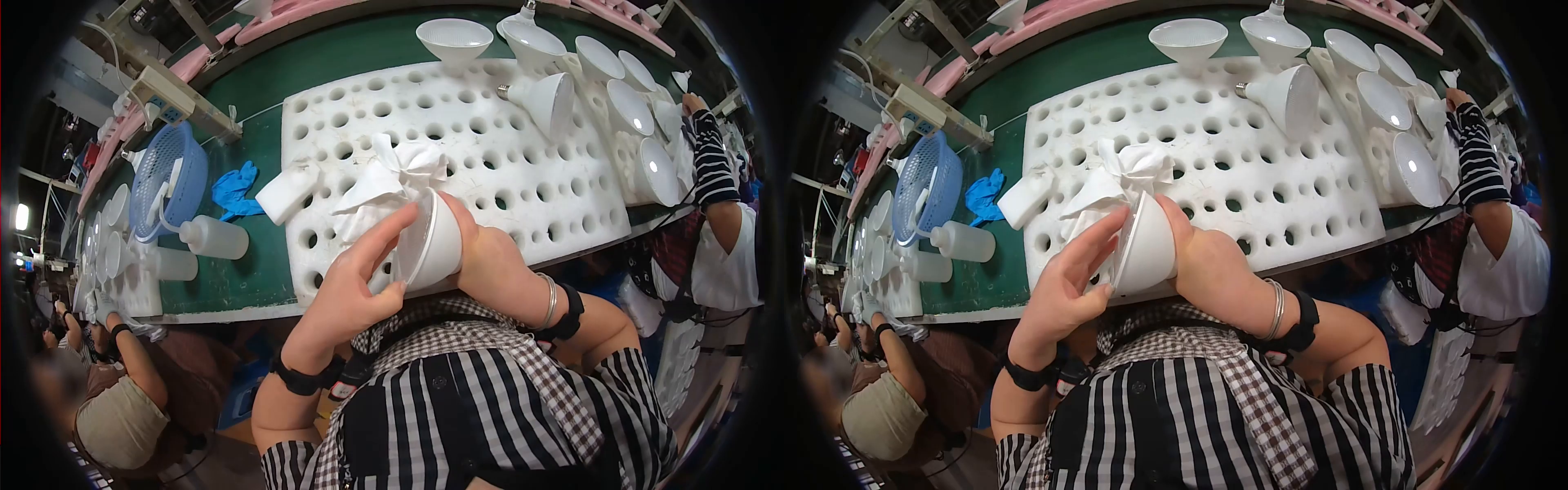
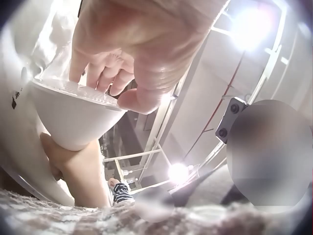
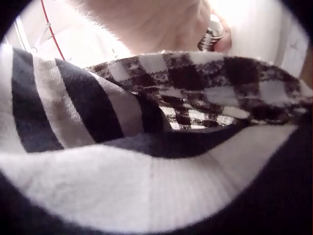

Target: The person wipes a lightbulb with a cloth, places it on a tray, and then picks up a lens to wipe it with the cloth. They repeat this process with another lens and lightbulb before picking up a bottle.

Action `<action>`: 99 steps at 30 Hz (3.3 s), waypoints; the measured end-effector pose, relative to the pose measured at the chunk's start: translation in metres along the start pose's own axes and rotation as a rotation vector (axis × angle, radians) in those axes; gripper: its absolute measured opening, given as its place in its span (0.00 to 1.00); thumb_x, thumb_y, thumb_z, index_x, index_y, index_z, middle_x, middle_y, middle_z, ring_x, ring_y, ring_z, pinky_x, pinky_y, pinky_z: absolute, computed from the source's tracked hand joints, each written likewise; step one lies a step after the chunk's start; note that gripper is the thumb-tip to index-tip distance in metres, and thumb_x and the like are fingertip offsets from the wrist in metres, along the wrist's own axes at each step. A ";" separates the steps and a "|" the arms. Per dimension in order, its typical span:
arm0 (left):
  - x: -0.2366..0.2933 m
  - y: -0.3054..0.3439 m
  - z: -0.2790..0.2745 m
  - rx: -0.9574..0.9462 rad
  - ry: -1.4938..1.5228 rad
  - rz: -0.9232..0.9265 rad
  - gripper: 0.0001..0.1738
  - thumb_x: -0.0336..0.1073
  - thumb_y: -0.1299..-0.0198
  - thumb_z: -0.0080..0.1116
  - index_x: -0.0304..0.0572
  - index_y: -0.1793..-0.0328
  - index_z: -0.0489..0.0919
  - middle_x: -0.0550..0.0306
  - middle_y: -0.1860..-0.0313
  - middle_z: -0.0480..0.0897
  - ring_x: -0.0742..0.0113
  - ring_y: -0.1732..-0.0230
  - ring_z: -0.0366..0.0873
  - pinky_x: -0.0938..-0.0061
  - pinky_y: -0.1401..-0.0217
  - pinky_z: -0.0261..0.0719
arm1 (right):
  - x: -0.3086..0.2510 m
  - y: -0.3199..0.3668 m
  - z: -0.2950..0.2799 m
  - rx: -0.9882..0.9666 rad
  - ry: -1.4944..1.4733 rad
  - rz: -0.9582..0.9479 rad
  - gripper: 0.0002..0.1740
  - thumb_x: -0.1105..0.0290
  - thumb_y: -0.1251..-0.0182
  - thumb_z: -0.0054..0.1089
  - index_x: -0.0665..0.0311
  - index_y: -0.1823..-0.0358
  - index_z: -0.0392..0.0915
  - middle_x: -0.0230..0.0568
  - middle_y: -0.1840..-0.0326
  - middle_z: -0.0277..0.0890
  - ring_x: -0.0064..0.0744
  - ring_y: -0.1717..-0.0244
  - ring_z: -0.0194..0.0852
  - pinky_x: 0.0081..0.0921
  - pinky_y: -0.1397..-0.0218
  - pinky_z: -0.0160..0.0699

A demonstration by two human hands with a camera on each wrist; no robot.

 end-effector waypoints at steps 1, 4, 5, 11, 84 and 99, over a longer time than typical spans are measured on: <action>-0.006 0.003 -0.001 -0.003 -0.030 0.011 0.44 0.21 0.51 0.52 0.35 0.21 0.62 0.47 0.23 0.65 0.60 0.21 0.60 0.65 0.17 0.53 | 0.001 -0.002 0.000 0.002 -0.002 0.000 0.49 0.73 0.47 0.67 0.74 0.25 0.50 0.56 0.74 0.80 0.58 0.71 0.82 0.46 0.68 0.79; -0.039 0.002 0.000 0.049 -0.027 -0.039 0.44 0.19 0.50 0.56 0.36 0.21 0.62 0.47 0.22 0.64 0.59 0.21 0.61 0.65 0.19 0.57 | 0.005 -0.004 -0.002 0.053 -0.018 0.006 0.48 0.72 0.47 0.67 0.73 0.26 0.50 0.56 0.74 0.80 0.58 0.71 0.82 0.47 0.68 0.79; -0.043 0.003 -0.003 0.046 -0.027 -0.042 0.44 0.19 0.50 0.56 0.36 0.21 0.62 0.47 0.22 0.64 0.59 0.21 0.61 0.65 0.19 0.57 | 0.003 -0.004 -0.003 0.052 -0.029 -0.010 0.47 0.72 0.46 0.67 0.73 0.26 0.50 0.56 0.74 0.80 0.59 0.71 0.82 0.47 0.68 0.79; -0.035 0.002 -0.011 -0.034 0.176 0.022 0.40 0.19 0.45 0.58 0.36 0.22 0.65 0.49 0.22 0.65 0.59 0.25 0.67 0.64 0.21 0.63 | 0.024 -0.013 -0.002 -0.008 -0.150 0.063 0.48 0.70 0.53 0.73 0.70 0.29 0.58 0.56 0.63 0.83 0.56 0.68 0.84 0.41 0.64 0.82; 0.005 -0.029 0.000 -0.065 0.081 0.051 0.43 0.28 0.47 0.57 0.36 0.21 0.61 0.46 0.25 0.69 0.59 0.20 0.60 0.61 0.18 0.52 | 0.022 -0.009 -0.001 -0.584 -0.665 0.467 0.47 0.68 0.57 0.74 0.71 0.32 0.61 0.54 0.53 0.82 0.47 0.55 0.85 0.33 0.51 0.82; 0.016 -0.031 0.005 -0.069 0.055 0.074 0.44 0.24 0.50 0.52 0.34 0.21 0.61 0.49 0.24 0.68 0.61 0.21 0.61 0.62 0.18 0.54 | 0.019 -0.008 0.006 -0.298 -0.380 0.142 0.49 0.71 0.56 0.74 0.66 0.29 0.60 0.48 0.46 0.82 0.43 0.47 0.83 0.33 0.43 0.78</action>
Point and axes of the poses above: each hand's wrist, its own y-axis away from the middle knuckle, its own z-axis out of the palm, x = y × z, the point moved 6 cm from there along -y, towards the middle knuckle
